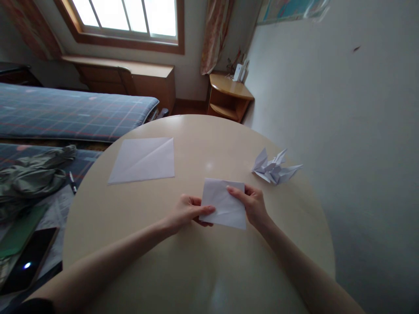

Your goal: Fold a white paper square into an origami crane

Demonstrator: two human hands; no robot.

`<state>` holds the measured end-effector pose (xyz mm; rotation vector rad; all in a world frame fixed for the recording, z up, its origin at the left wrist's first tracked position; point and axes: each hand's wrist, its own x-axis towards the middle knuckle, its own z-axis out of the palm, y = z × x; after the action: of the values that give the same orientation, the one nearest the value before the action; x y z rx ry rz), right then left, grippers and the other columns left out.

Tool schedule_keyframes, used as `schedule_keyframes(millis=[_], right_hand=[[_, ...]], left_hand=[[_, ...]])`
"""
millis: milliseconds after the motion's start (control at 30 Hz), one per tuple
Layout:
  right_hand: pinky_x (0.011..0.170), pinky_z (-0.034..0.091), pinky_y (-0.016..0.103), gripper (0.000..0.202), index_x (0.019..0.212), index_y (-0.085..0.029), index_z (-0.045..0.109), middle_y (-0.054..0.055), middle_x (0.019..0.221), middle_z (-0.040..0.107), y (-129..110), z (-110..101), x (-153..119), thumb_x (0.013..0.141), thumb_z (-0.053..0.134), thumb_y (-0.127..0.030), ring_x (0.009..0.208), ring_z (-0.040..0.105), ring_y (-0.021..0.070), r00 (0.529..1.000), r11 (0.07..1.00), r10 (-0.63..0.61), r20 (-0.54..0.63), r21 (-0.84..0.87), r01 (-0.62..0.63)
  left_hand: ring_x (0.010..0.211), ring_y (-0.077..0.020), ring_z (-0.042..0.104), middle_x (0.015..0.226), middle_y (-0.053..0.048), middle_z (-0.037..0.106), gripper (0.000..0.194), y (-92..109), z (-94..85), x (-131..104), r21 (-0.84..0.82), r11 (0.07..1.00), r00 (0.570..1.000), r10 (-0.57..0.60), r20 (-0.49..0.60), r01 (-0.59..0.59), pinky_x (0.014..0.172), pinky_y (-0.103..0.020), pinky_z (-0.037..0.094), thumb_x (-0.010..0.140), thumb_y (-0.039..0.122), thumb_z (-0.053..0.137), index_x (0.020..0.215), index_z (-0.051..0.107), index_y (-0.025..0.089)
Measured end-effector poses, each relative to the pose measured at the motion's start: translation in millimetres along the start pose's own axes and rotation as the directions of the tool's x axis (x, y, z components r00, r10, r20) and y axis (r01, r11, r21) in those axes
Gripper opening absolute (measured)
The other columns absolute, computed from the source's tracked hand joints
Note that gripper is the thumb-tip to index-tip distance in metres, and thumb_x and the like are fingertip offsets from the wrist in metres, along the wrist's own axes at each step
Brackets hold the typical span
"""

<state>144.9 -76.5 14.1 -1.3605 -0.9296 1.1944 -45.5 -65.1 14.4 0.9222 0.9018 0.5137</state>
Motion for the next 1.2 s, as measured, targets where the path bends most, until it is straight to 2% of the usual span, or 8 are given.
schedule_keyframes(millis=[533,700,767,867,933,1000,1100,1200], right_hand=[[0.042,0.038,0.023,0.033,0.063,-0.011,0.065,0.001,0.051,0.061,-3,9,0,0.05,0.076,-0.039,0.044,0.052,0.0117,0.953,0.964,0.251,0.172,0.046,-0.262],[0.039,0.034,0.021,0.03,0.062,-0.012,0.064,0.0,0.049,0.059,0,4,7,0.053,0.076,-0.038,0.04,0.049,0.0096,0.932,0.944,0.312,0.185,0.053,-0.327],[0.038,0.033,0.02,0.028,0.061,-0.013,0.064,0.0,0.048,0.059,1,3,9,0.055,0.075,-0.038,0.039,0.047,0.0088,0.917,0.929,0.339,0.211,0.076,-0.361],[0.039,0.033,0.02,0.025,0.061,-0.015,0.066,-0.001,0.05,0.059,1,4,6,0.06,0.071,-0.039,0.04,0.046,0.0085,0.886,0.912,0.361,0.293,0.086,-0.4],[0.039,0.032,0.02,0.023,0.063,-0.015,0.066,-0.001,0.051,0.059,-2,6,1,0.062,0.07,-0.038,0.04,0.046,0.0084,0.859,0.903,0.376,0.348,0.069,-0.424],[0.04,0.031,0.02,0.021,0.064,-0.015,0.067,-0.001,0.052,0.06,-4,8,-3,0.062,0.07,-0.036,0.041,0.046,0.0082,0.829,0.893,0.39,0.4,0.053,-0.446],[0.04,0.03,0.018,0.023,0.067,-0.013,0.067,-0.001,0.054,0.06,-5,11,-8,0.06,0.071,-0.035,0.042,0.046,0.0076,0.8,0.885,0.397,0.451,0.043,-0.463],[0.039,0.03,0.018,0.025,0.067,-0.013,0.064,-0.002,0.051,0.058,-2,13,-9,0.057,0.073,-0.034,0.042,0.046,0.0072,0.767,0.873,0.43,0.477,-0.001,-0.488]], left_hand=[[0.046,-0.0123,0.059,0.054,-0.006,0.065,0.033,11,-4.5,-6,0.126,0.988,0.971,-0.112,0.211,0.087,0.047,-0.021,0.045,0.055,0.037,0.078,0.062,0.066,0.007],[0.041,-0.0099,0.051,0.049,-0.005,0.058,0.058,0,-6.8,-4,0.069,0.977,0.968,0.187,0.168,-0.201,0.043,-0.021,0.037,0.073,0.064,0.053,0.056,0.057,0.009],[0.047,-0.0095,0.049,0.055,-0.002,0.054,0.06,-4,-8.2,-5,0.121,0.887,0.892,0.431,0.133,-0.446,0.047,-0.022,0.038,0.07,0.071,0.05,0.063,0.054,0.011],[0.063,-0.0119,0.048,0.072,-0.001,0.052,0.061,-5,-8.8,-8,0.413,0.509,0.599,0.791,0.121,-0.756,0.058,-0.024,0.041,0.055,0.068,0.067,0.08,0.05,0.015],[0.075,-0.0148,0.049,0.082,-0.003,0.052,0.055,-3,-8.1,-11,0.639,0.174,0.338,0.93,0.142,-0.749,0.066,-0.026,0.042,0.058,0.053,0.075,0.09,0.049,0.017],[0.088,-0.0175,0.049,0.092,-0.006,0.053,0.042,1,-7.2,-13,0.783,-0.043,0.184,0.963,0.199,-0.62,0.076,-0.029,0.042,0.068,0.035,0.074,0.1,0.051,0.018],[0.094,-0.018,0.051,0.094,-0.005,0.061,0.022,8,-6.8,-15,0.8,-0.208,0.162,0.921,0.354,-0.563,0.086,-0.033,0.038,0.08,0.023,0.063,0.102,0.058,0.023],[0.087,-0.0146,0.059,0.088,-0.001,0.068,0.014,13,-6.9,-18,0.693,-0.256,0.172,0.858,0.484,-0.674,0.088,-0.033,0.037,0.087,0.022,0.053,0.096,0.063,0.025]])
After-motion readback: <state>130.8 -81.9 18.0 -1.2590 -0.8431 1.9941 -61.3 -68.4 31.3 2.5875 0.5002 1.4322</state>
